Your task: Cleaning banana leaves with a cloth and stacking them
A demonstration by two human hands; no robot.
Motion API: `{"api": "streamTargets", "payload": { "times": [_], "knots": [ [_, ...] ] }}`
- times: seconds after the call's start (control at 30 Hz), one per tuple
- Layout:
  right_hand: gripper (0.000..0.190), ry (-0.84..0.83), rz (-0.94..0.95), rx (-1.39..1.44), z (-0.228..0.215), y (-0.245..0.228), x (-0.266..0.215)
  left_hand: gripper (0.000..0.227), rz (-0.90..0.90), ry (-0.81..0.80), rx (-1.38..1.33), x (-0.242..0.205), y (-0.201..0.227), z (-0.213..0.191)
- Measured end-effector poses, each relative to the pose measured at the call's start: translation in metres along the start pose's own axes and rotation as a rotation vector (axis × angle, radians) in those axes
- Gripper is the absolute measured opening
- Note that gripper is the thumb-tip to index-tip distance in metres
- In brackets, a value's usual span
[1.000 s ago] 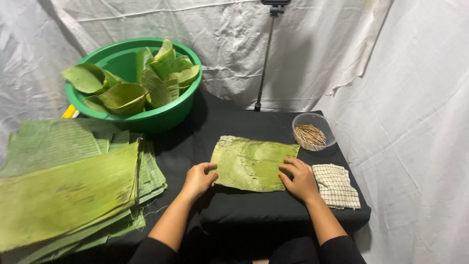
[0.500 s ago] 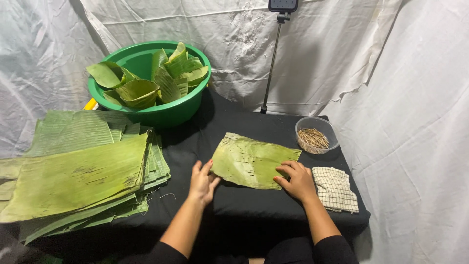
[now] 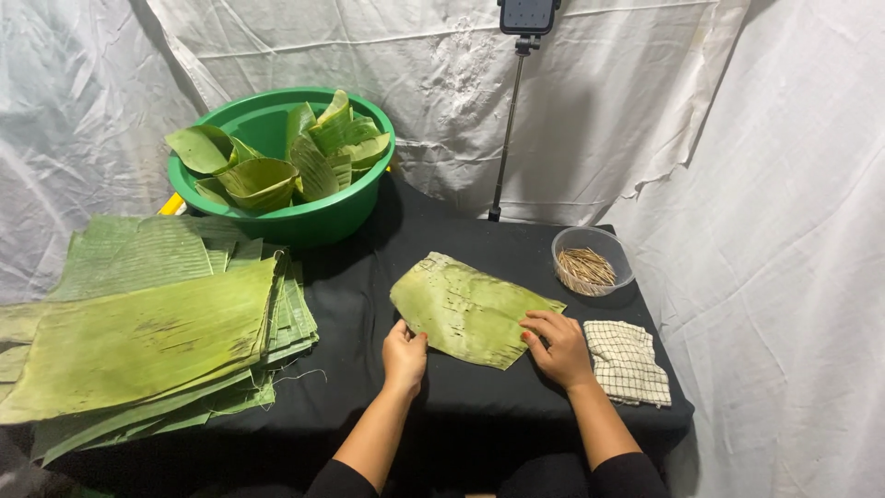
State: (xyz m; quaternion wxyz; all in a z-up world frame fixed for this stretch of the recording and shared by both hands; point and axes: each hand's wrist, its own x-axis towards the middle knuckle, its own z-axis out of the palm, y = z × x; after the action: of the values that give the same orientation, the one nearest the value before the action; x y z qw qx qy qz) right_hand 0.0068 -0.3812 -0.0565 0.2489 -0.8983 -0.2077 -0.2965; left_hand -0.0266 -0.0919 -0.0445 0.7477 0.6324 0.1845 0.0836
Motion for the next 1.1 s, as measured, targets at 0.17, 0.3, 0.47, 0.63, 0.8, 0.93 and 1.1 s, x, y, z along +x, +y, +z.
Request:
{"api": "streamTargets", "payload": {
  "times": [0.17, 0.3, 0.47, 0.63, 0.8, 0.93, 1.1],
  "knots": [
    [0.03, -0.176, 0.118, -0.082, 0.001, -0.005, 0.003, 0.062, -0.001, 0.026, 0.045, 0.004, 0.012, -0.003],
    [0.028, -0.28, 0.155, -0.126, -0.007, -0.015, 0.009, 0.061, 0.044, 0.042, 0.085, 0.019, 0.013, -0.014],
    [0.023, -0.204, 0.102, -0.012, -0.005, -0.006, 0.004, 0.065, 0.049, 0.039, 0.054, 0.013, 0.028, -0.009],
    [0.019, -0.179, 0.089, 0.171, -0.009, 0.001, 0.003, 0.068, 0.063, 0.024, 0.111, 0.007, 0.025, 0.0],
    [0.022, -0.127, 0.068, 0.224, -0.009, 0.001, 0.005, 0.07, 0.324, -0.114, 0.522, 0.03, -0.008, 0.004],
    [0.019, -0.114, 0.12, 0.37, -0.007, 0.006, 0.0, 0.065, 0.432, -0.204, 0.642, 0.034, -0.007, 0.009],
    [0.02, -0.099, 0.262, 0.547, -0.006, 0.008, -0.003, 0.057, 0.513, -0.389, 0.66, 0.03, 0.006, 0.007]
  ]
}}
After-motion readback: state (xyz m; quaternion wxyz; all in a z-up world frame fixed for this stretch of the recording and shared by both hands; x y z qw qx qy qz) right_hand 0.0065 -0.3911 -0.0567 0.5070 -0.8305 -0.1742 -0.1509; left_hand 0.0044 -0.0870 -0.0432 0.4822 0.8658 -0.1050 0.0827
